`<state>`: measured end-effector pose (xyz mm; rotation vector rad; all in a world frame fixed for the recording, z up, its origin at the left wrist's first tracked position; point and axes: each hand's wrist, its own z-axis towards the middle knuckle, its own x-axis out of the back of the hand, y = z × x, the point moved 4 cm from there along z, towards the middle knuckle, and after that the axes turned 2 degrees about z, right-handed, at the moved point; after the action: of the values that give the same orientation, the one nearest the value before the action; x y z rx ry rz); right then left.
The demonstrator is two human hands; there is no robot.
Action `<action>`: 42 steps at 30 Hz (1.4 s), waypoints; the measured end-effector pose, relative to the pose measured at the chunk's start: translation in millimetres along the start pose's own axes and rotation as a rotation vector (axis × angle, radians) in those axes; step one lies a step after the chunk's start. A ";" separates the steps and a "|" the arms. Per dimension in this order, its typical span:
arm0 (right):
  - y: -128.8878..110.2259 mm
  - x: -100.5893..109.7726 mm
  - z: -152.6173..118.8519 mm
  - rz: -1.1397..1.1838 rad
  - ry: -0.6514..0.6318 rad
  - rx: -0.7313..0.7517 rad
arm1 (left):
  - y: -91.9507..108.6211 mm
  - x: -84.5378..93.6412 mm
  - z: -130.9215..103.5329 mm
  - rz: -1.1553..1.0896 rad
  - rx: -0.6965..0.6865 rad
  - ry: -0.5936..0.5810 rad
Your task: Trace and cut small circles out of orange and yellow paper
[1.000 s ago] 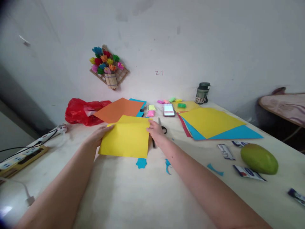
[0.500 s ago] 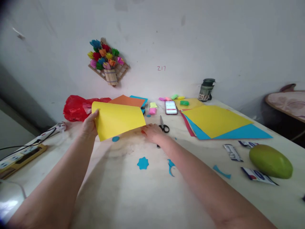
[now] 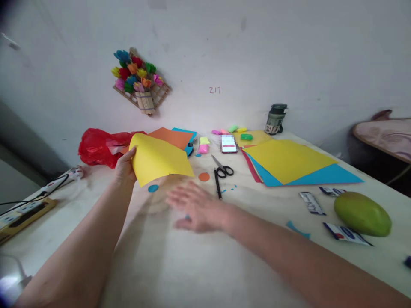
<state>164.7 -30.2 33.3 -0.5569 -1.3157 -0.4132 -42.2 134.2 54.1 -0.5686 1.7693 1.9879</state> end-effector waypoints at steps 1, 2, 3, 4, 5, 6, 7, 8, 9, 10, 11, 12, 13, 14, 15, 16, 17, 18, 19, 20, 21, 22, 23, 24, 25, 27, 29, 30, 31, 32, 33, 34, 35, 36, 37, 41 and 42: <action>-15.4 -5.0 -2.2 0.046 -0.037 0.058 | -0.9 -1.8 0.3 -0.004 0.003 0.003; -26.0 -9.8 -5.1 0.082 -0.056 0.078 | -1.1 -3.6 0.6 -0.006 0.005 0.004; -31.1 -14.1 -8.8 0.104 -0.064 0.058 | -0.7 -5.3 0.9 -0.008 0.003 0.000; -31.3 -17.3 -13.5 0.115 -0.063 0.017 | 0.3 -6.9 1.3 -0.011 -0.001 -0.008; -27.6 -18.9 -19.5 0.118 -0.051 -0.030 | 2.0 -8.3 1.8 -0.015 -0.008 -0.017; -21.4 -19.2 -26.8 0.114 -0.040 -0.071 | 3.9 -9.5 2.2 -0.020 -0.015 -0.027; -13.6 -18.6 -35.0 0.107 -0.036 -0.098 | 6.0 -10.6 2.5 -0.026 -0.023 -0.035; -5.3 -17.2 -43.8 0.089 -0.034 -0.110 | 7.9 -11.6 2.7 -0.030 -0.030 -0.038; 3.4 -15.0 -53.0 0.064 -0.023 -0.121 | 9.6 -12.3 2.8 -0.035 -0.036 -0.032; 11.8 -13.1 -62.1 0.033 -0.024 -0.125 | 10.8 -13.0 2.8 -0.039 -0.041 -0.024; 19.3 -11.3 -70.8 -0.001 -0.022 -0.118 | 11.5 -13.8 2.7 -0.044 -0.043 -0.015; 26.4 -9.8 -78.7 -0.042 -0.011 -0.121 | 11.5 -14.7 2.4 -0.048 -0.043 -0.008; 32.5 -8.1 -85.5 -0.082 0.013 -0.123 | 11.0 -15.7 2.2 -0.053 -0.042 -0.003; 37.6 -7.1 -90.6 -0.125 0.028 -0.129 | 10.2 -16.8 1.9 -0.058 -0.039 -0.003; 42.2 -5.9 -93.9 -0.176 0.047 -0.161 | 9.4 -18.0 1.6 -0.065 -0.037 -0.006; 46.0 -3.5 -95.1 -0.233 0.089 -0.220 | 8.7 -19.2 1.3 -0.072 -0.037 -0.011; 47.9 -0.5 -93.8 -0.286 0.134 -0.284 | 8.6 -20.4 1.1 -0.080 -0.039 -0.017; 47.4 2.8 -89.5 -0.332 0.177 -0.343 | 9.0 -21.8 0.8 -0.086 -0.043 -0.023; 43.8 6.0 -81.5 -0.359 0.214 -0.376 | 10.0 -23.4 0.6 -0.092 -0.047 -0.029; 37.3 8.7 -69.5 -0.361 0.250 -0.379 | 11.8 -25.0 0.3 -0.099 -0.055 -0.029; 28.5 9.9 -53.5 -0.342 0.269 -0.355 | 14.1 -26.8 0.0 -0.104 -0.066 -0.024; 18.8 9.9 -34.2 -0.303 0.282 -0.323 | 17.0 -28.5 -0.5 -0.109 -0.079 -0.015; 8.1 7.9 -11.8 -0.256 0.283 -0.263 | 20.2 -30.2 -1.1 -0.112 -0.094 -0.002; -2.0 4.5 12.3 -0.210 0.283 -0.208 | 23.5 -32.0 -1.9 -0.111 -0.110 0.010; -10.6 -0.8 37.1 -0.167 0.271 -0.162 | 26.7 -33.9 -2.8 -0.106 -0.124 0.019; -21.0 -15.9 84.4 -0.084 0.210 -0.126 | 32.3 -37.5 -4.8 -0.091 -0.142 0.025; -23.3 -34.5 120.4 -0.008 0.079 -0.144 | 36.7 -39.9 -6.9 -0.087 -0.154 0.029; -22.3 -42.1 131.6 0.028 0.031 -0.163 | 38.4 -40.6 -7.8 -0.089 -0.158 0.029; -20.2 -46.5 137.6 0.061 0.032 -0.189 | 39.8 -41.1 -8.6 -0.092 -0.163 0.027; -16.8 -50.8 138.2 0.089 0.001 -0.232 | 40.9 -41.5 -9.3 -0.092 -0.165 0.022; -13.4 -52.8 133.9 0.106 -0.014 -0.260 | 41.6 -42.0 -9.8 -0.092 -0.165 0.012; -10.5 -53.1 125.4 0.115 -0.025 -0.268 | 41.8 -42.5 -10.4 -0.092 -0.163 0.000; -7.3 -51.6 113.2 0.119 -0.020 -0.277 | 41.5 -43.0 -10.8 -0.097 -0.157 -0.007; -3.8 -48.3 98.1 0.123 0.010 -0.291 | 40.6 -43.7 -11.3 -0.105 -0.149 -0.014; -0.2 -44.5 80.9 0.125 0.036 -0.313 | 38.9 -44.7 -11.7 -0.119 -0.135 -0.021; 10.5 -32.3 9.6 0.088 0.062 -0.399 | 26.4 -52.3 -13.6 -0.183 -0.053 -0.060; 12.3 -29.9 -6.0 0.064 0.071 -0.417 | 22.7 -55.2 -14.2 -0.190 -0.035 -0.080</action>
<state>170.2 -24.7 1.3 -0.9206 -1.1439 -0.6548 -8.7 115.5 102.0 -0.6340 1.5747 1.8873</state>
